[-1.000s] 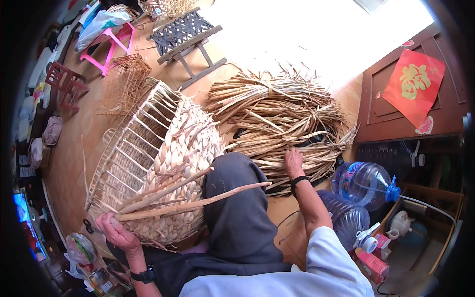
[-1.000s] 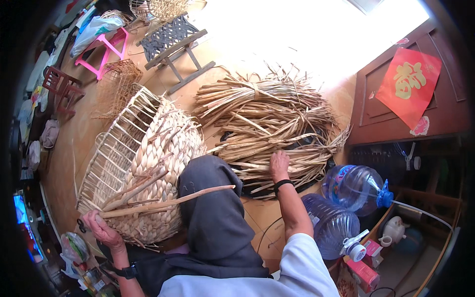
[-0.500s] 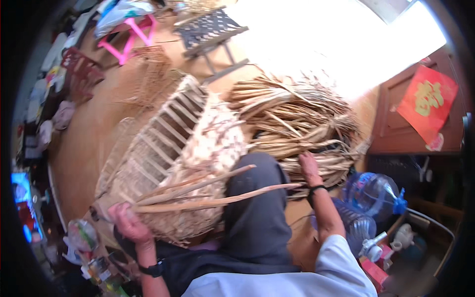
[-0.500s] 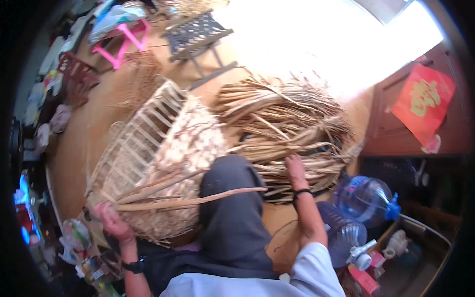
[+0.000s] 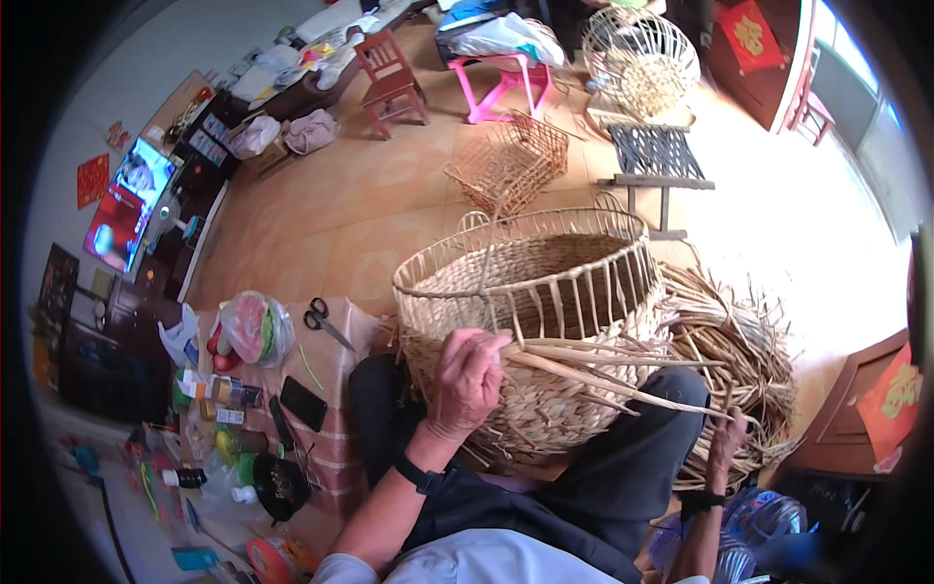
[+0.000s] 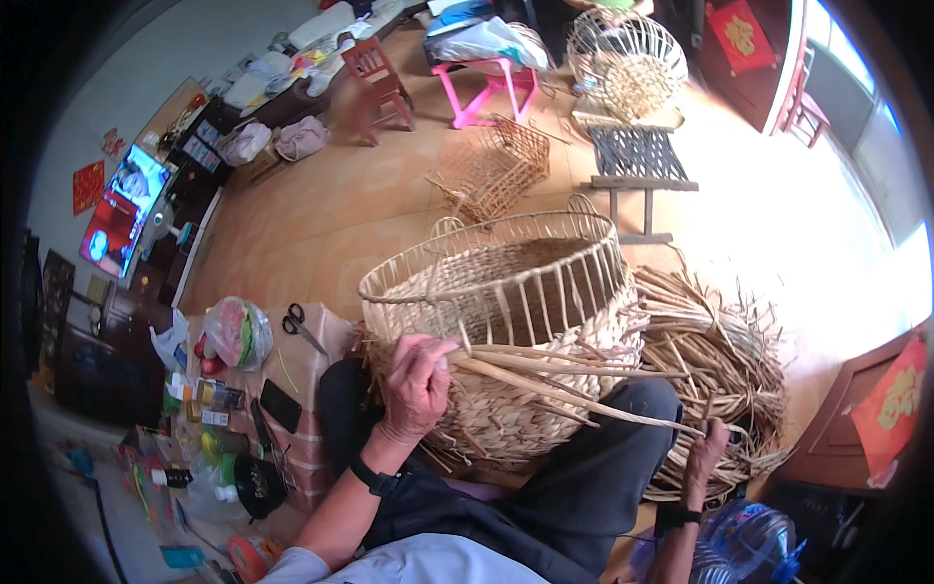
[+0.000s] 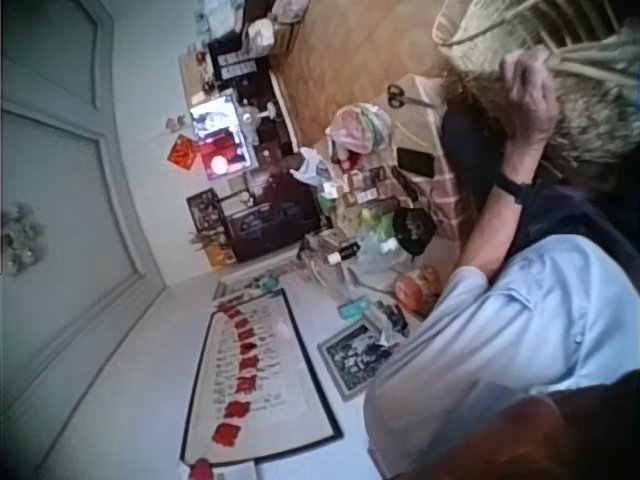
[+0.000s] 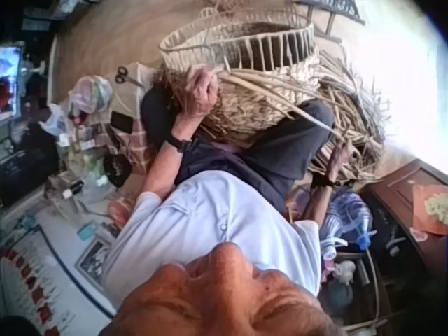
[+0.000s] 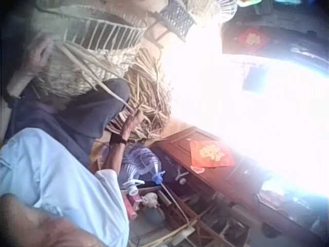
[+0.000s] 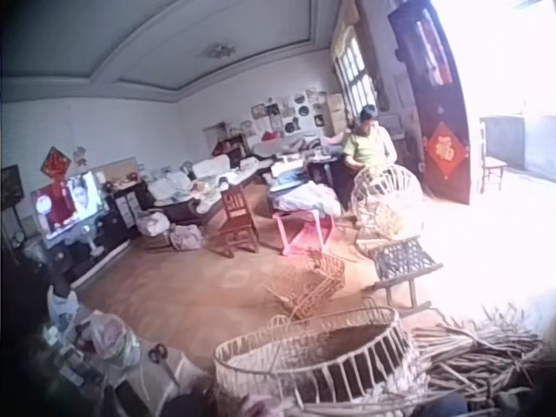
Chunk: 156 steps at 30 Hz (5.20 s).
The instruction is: The recorder is weaving bamboo or wicker strips into a large basket structure while sitting in a cluttered living area.
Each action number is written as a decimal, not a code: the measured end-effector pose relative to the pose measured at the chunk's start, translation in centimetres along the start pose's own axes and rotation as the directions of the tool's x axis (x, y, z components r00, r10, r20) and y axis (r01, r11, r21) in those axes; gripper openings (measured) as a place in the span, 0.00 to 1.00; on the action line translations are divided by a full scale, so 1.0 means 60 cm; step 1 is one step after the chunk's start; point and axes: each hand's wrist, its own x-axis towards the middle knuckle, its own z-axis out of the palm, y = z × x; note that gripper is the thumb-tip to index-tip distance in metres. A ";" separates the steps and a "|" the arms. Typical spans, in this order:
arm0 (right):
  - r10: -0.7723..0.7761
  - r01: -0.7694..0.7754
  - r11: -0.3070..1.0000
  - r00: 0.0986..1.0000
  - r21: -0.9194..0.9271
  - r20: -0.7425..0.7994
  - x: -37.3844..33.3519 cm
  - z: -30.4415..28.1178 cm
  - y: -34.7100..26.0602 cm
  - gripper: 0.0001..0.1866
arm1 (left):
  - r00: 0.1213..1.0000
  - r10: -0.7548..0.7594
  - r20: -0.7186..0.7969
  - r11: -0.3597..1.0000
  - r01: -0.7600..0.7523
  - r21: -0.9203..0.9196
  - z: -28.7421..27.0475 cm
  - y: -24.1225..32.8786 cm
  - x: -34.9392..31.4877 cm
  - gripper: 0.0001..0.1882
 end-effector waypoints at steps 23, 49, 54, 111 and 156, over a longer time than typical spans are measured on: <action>-0.646 0.579 0.739 0.754 0.344 0.119 -0.012 -0.068 -0.693 0.05 | 0.950 -0.274 0.153 0.948 0.293 -0.122 0.020 0.010 0.034 0.07; -0.647 0.583 0.747 0.747 0.319 0.151 -0.029 0.019 -0.736 0.05 | 0.985 -0.087 0.148 0.995 0.094 -0.037 0.030 0.013 0.019 0.33; -0.642 0.557 0.750 0.744 0.357 0.187 -0.042 0.005 -0.730 0.06 | 0.997 -0.076 0.022 0.990 0.078 -0.119 0.017 0.021 0.009 0.22; -0.747 0.777 0.627 0.620 -0.054 0.240 -0.100 -0.144 -0.694 0.05 | 0.849 0.042 0.526 0.931 0.158 -0.330 -0.032 -0.034 0.061 0.17; -0.793 0.829 0.559 0.531 0.010 0.298 -0.015 0.010 -0.761 0.03 | 0.977 -0.050 0.208 0.975 0.003 0.220 0.045 0.049 -0.039 0.33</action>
